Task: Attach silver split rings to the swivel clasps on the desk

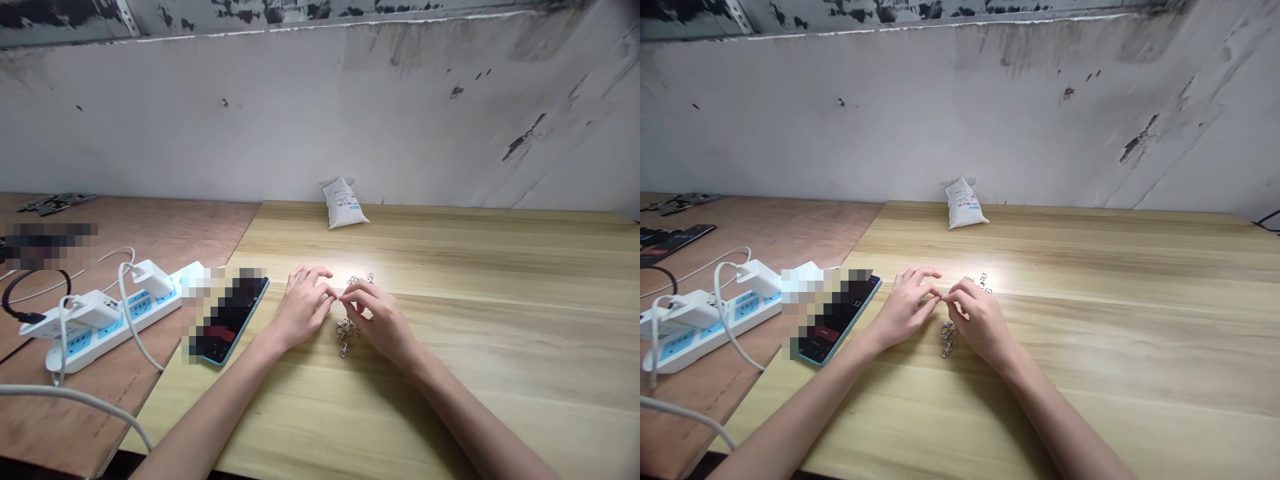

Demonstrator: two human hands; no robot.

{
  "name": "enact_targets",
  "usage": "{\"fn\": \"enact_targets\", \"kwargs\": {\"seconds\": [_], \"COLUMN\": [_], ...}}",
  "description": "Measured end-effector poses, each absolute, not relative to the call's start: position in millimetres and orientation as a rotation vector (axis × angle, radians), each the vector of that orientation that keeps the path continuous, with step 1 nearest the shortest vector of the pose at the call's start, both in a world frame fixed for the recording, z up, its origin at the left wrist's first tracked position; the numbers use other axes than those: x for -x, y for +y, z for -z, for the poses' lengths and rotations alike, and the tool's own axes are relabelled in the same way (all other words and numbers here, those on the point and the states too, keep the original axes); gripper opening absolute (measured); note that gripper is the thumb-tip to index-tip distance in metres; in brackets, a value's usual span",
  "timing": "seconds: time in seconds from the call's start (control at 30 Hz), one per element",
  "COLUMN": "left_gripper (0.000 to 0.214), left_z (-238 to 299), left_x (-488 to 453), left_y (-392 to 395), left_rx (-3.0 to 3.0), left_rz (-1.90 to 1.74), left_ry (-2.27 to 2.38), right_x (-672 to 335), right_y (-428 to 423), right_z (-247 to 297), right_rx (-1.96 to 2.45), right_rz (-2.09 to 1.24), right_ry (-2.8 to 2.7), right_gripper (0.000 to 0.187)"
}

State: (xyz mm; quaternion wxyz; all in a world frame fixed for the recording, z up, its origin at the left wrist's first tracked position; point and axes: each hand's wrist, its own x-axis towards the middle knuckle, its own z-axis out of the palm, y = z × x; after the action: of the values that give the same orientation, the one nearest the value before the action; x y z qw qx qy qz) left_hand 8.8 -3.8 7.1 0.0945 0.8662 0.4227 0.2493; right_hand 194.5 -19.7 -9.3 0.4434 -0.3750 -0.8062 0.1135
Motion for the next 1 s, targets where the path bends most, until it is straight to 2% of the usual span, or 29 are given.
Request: {"fn": "enact_targets", "kwargs": {"seconds": [0.17,0.3,0.43,0.73,0.83,1.0], "left_gripper": [0.014,0.016,0.015,0.012,0.013,0.014], "left_z": [-4,-9,-11,-7,-7,-10], "left_x": [-7,-3,-2,-4,-4,-5], "left_y": [-1,1,2,0,0,0], "left_rx": [-2.668,-2.64,-2.66,-2.769,-2.774,-2.776], "left_rz": [-0.689,-0.801,-0.834,-0.717,-0.75,-0.874], "left_ry": [1.242,1.335,1.3,1.238,1.25,1.233], "right_x": [-196,-204,-207,-212,-210,-202], "right_y": [-22,-19,-17,-15,-17,-18], "right_z": [5,2,6,7,5,7], "right_rx": [0.904,1.085,1.198,1.104,1.189,1.194], "right_rz": [-0.244,-0.369,-0.445,0.081,-0.05,-0.561], "right_ry": [-2.007,-1.944,-2.047,-2.187,-2.13,-2.09], "right_gripper": [0.021,0.015,0.017,0.026,0.025,0.024]}}
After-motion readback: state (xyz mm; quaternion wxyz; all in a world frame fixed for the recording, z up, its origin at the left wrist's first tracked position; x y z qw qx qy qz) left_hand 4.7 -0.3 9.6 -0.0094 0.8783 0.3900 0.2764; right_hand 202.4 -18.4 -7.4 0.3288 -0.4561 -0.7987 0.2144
